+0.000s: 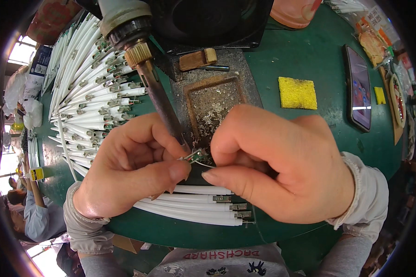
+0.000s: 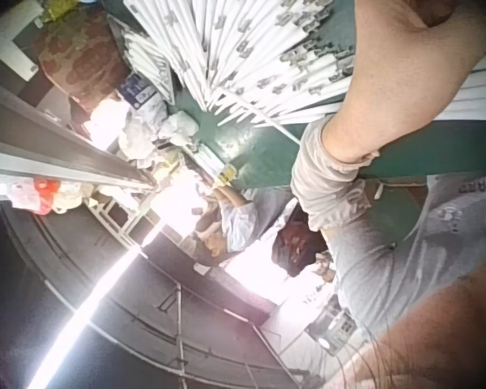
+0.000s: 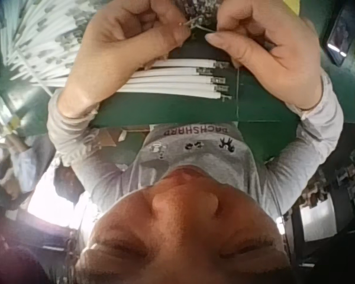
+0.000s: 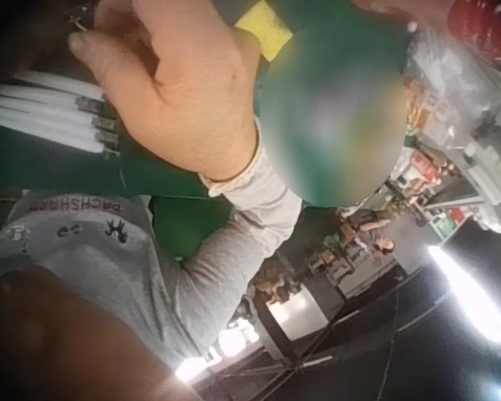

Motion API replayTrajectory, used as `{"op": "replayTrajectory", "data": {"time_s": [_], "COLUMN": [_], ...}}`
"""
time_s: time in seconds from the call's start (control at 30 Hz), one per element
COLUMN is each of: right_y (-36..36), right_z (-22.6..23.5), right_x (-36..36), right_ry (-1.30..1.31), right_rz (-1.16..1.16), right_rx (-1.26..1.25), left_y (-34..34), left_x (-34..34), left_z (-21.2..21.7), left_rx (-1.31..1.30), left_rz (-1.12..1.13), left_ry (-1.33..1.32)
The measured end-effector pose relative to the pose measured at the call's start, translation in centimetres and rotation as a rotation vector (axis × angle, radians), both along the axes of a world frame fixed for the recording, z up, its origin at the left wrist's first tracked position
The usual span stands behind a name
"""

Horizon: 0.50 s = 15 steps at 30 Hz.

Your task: The person takes electronic pen components, attaches thin wires to their circuit boards, and solders them using a soldering iron and solder wire.

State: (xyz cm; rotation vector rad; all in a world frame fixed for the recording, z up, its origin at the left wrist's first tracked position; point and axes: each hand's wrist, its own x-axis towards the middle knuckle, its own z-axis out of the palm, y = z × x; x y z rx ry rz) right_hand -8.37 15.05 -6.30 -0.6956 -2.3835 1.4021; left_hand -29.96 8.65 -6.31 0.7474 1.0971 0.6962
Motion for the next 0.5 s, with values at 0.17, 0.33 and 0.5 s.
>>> {"op": "replayTrajectory", "data": {"time_s": [0.17,0.33,0.5], "right_y": [-0.63,-0.66,-0.66], "right_z": [-0.59,-0.66,-0.84], "right_x": [-0.24,-0.37,-0.74], "right_ry": [0.0,0.095,0.111], "right_rz": [-0.053,-0.146,-0.144], "right_rx": [-0.005,-0.197,-0.206], "left_y": [0.24,0.48,0.49], "left_x": [-0.05,0.22,0.13], "left_z": [-0.72,-0.19,-0.27], "left_rx": [0.074,0.102,0.125], "left_rz": [0.039,0.057,0.071], "left_ry": [-0.103,-0.067,-0.061]}}
